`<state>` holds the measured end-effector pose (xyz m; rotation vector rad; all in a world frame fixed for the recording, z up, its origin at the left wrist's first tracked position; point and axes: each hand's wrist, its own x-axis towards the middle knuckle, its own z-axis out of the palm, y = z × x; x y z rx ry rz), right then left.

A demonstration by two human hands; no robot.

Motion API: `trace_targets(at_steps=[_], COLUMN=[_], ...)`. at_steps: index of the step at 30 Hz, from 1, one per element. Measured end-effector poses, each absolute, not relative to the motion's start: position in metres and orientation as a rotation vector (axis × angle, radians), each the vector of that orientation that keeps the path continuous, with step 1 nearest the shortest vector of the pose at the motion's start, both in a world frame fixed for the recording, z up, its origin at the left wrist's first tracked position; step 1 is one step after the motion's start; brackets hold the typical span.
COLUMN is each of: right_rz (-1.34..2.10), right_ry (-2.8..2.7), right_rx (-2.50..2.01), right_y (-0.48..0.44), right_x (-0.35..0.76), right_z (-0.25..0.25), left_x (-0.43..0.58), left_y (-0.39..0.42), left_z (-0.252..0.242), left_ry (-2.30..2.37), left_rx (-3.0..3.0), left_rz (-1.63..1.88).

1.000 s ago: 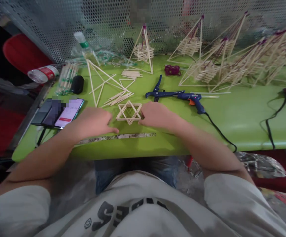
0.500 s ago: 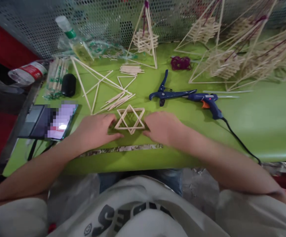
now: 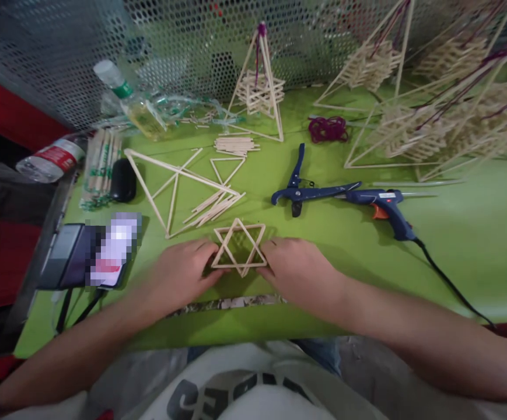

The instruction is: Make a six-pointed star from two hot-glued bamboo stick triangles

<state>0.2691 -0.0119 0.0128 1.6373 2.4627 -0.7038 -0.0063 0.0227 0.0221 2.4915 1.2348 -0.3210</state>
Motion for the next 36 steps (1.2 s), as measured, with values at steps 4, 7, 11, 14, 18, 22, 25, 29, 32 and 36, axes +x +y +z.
trace_targets(at_steps=[4,7,11,14,18,22,25,29,32,36], right_rz=[-0.76,-0.818,-0.819,-0.781,-0.762,-0.741,-0.724,-0.725,-0.722,-0.732], right_ry=[2.513,2.517,2.499,2.525,2.599,2.603,2.58,2.566,2.55,2.527], right_rx=[1.613,1.623,1.654,1.677,1.684,1.707,1.706,1.691,1.706,1.71], right_y=[-0.015,-0.018,-0.023,-0.025,-0.023,-0.021,-0.021,-0.022,-0.023,-0.023], right_x=[0.268,0.265,0.258,0.258,0.26,0.258,0.256,0.256,0.256,0.256], right_z=[0.012,0.011,0.007,0.002,-0.003,-0.001,0.002,0.006,0.007,0.007], left_x=[-0.007,-0.009,-0.014,-0.014,-0.007,-0.004,-0.006,-0.008,-0.008,-0.007], left_y=[0.024,0.024,0.024,0.023,0.022,0.019,0.015,0.012,0.012,0.012], left_z=[0.025,0.026,0.027,0.03,0.037,0.038,0.034,0.03,0.028,0.028], left_ry=[1.204,1.185,1.223,1.277,1.363,1.397,1.413,1.41,1.41,1.415], left_rx=[2.528,2.554,2.51,2.477,2.397,2.4,2.451,2.491,2.499,2.5], left_rz=[-0.326,-0.331,-0.36,-0.383,-0.441,-0.402,-0.387,-0.377,-0.351,-0.348])
